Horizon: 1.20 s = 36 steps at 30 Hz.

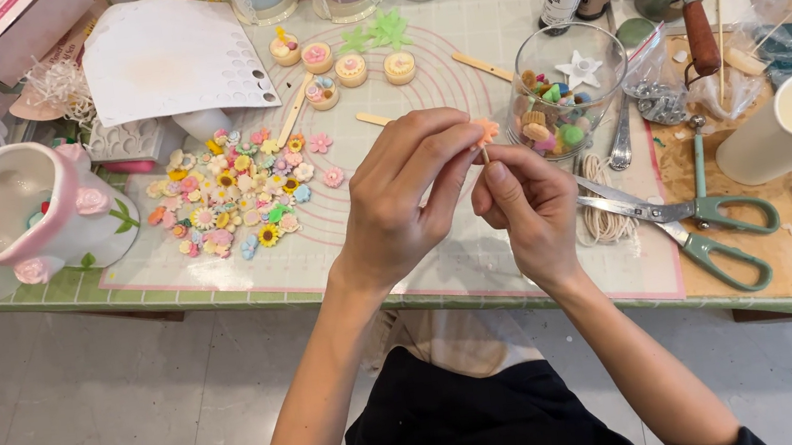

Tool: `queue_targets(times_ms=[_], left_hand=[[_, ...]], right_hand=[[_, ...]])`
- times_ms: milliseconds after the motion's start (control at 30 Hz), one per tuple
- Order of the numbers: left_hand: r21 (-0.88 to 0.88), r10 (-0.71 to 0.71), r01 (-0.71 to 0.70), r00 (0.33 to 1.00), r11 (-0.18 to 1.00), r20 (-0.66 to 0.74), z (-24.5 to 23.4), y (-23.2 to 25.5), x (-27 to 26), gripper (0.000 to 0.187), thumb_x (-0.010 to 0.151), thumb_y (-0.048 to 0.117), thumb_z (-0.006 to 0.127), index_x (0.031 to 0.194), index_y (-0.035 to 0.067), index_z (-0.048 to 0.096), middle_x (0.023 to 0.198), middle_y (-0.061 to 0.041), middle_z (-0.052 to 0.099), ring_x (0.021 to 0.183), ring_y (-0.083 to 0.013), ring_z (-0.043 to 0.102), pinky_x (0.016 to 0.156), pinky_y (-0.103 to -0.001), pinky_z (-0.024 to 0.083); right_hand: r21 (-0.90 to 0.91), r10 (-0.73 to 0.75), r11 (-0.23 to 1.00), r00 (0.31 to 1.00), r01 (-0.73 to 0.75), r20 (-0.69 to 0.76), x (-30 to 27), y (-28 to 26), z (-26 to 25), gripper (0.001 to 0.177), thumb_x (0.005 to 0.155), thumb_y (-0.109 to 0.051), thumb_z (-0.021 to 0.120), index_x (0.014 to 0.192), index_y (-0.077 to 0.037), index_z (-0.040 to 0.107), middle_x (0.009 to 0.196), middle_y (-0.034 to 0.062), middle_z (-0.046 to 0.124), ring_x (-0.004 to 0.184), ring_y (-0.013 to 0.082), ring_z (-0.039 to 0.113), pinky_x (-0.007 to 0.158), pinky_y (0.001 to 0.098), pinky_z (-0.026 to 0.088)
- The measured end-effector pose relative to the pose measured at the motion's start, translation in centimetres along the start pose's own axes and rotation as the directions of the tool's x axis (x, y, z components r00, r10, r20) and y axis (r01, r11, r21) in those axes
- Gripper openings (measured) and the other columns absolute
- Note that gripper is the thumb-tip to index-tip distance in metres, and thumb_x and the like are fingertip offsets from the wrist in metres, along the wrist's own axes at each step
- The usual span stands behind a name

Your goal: Decorating and preparing wax candles with floral and decorative elements.

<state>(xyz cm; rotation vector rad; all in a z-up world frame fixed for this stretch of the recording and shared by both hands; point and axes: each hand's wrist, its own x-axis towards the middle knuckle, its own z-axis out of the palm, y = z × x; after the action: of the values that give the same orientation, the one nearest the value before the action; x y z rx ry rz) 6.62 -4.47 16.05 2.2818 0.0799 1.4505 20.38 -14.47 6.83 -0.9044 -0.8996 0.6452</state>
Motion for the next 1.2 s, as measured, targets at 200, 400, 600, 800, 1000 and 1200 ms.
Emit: queue_targets(times_ms=[200,400,600,800,1000,1200], left_hand=[[-0.003,0.01,-0.01,1.0,1.0,0.021,0.1,0.1,0.1,0.028,0.095,-0.004,0.077,0.12,0.004,0.066,0.115,-0.008,0.067,0.107,-0.0254,0.068,0.087,-0.033,0.057],[-0.015,0.012,-0.012,0.999,1.0,0.032,0.1,0.4,0.2,0.027,0.096,-0.004,0.076,0.119,0.004,0.066,0.114,-0.007,0.066,0.103,-0.0242,0.068,0.086,-0.033,0.056],[-0.006,0.023,-0.023,0.999,1.0,0.039,0.3,0.4,0.1,0.027,0.096,-0.003,0.076,0.119,0.004,0.065,0.115,-0.007,0.067,0.106,-0.0247,0.068,0.086,-0.033,0.056],[0.04,0.075,-0.078,0.995,0.996,0.072,0.1,0.3,0.8,0.028,0.098,-0.001,0.076,0.123,0.005,0.065,0.118,-0.007,0.067,0.105,-0.0252,0.068,0.086,-0.034,0.055],[0.075,0.177,-0.187,0.976,0.979,0.126,0.2,-0.1,1.7,0.035,0.095,0.0,0.076,0.127,0.004,0.063,0.124,-0.008,0.064,0.109,-0.0268,0.067,0.088,-0.035,0.055],[0.073,0.222,-0.235,0.963,0.969,0.151,0.4,0.4,1.9,0.036,0.095,-0.001,0.077,0.128,0.002,0.063,0.126,-0.009,0.064,0.112,-0.0269,0.067,0.09,-0.036,0.055]], right_hand=[[0.016,-0.002,1.0,1.0,0.002,-0.011,-0.2,0.0,-0.2,0.023,0.112,-0.012,0.055,0.13,-0.001,0.064,0.079,0.004,0.06,0.061,0.004,0.041,0.052,0.0218,0.03],[0.023,-0.009,1.0,1.0,0.009,-0.013,-0.3,0.1,-0.4,0.024,0.112,-0.012,0.055,0.132,-0.001,0.064,0.079,0.0039,0.06,0.061,0.004,0.041,0.052,0.0219,0.03],[0.026,-0.015,1.0,1.0,0.015,-0.016,-0.4,0.0,-0.3,0.022,0.112,-0.012,0.055,0.129,-0.001,0.064,0.079,0.0039,0.06,0.061,0.0039,0.041,0.053,0.0218,0.03],[0.046,-0.035,0.998,0.999,0.036,-0.02,0.2,0.3,-0.5,0.019,0.113,-0.013,0.054,0.126,-0.001,0.063,0.08,0.0038,0.06,0.062,0.0043,0.042,0.053,0.0217,0.03],[0.12,-0.109,0.987,0.994,0.11,-0.017,0.9,0.4,-0.4,0.019,0.115,-0.014,0.054,0.13,-0.002,0.057,0.088,0.0052,0.063,0.068,0.0071,0.051,0.057,0.022,0.037],[-0.341,-0.454,0.836,0.891,0.429,0.009,1.7,-3.7,0.1,0.03,0.11,-0.005,0.058,0.137,0.002,0.047,0.122,0.017,0.064,0.103,0.0227,0.065,0.085,0.0316,0.057]])
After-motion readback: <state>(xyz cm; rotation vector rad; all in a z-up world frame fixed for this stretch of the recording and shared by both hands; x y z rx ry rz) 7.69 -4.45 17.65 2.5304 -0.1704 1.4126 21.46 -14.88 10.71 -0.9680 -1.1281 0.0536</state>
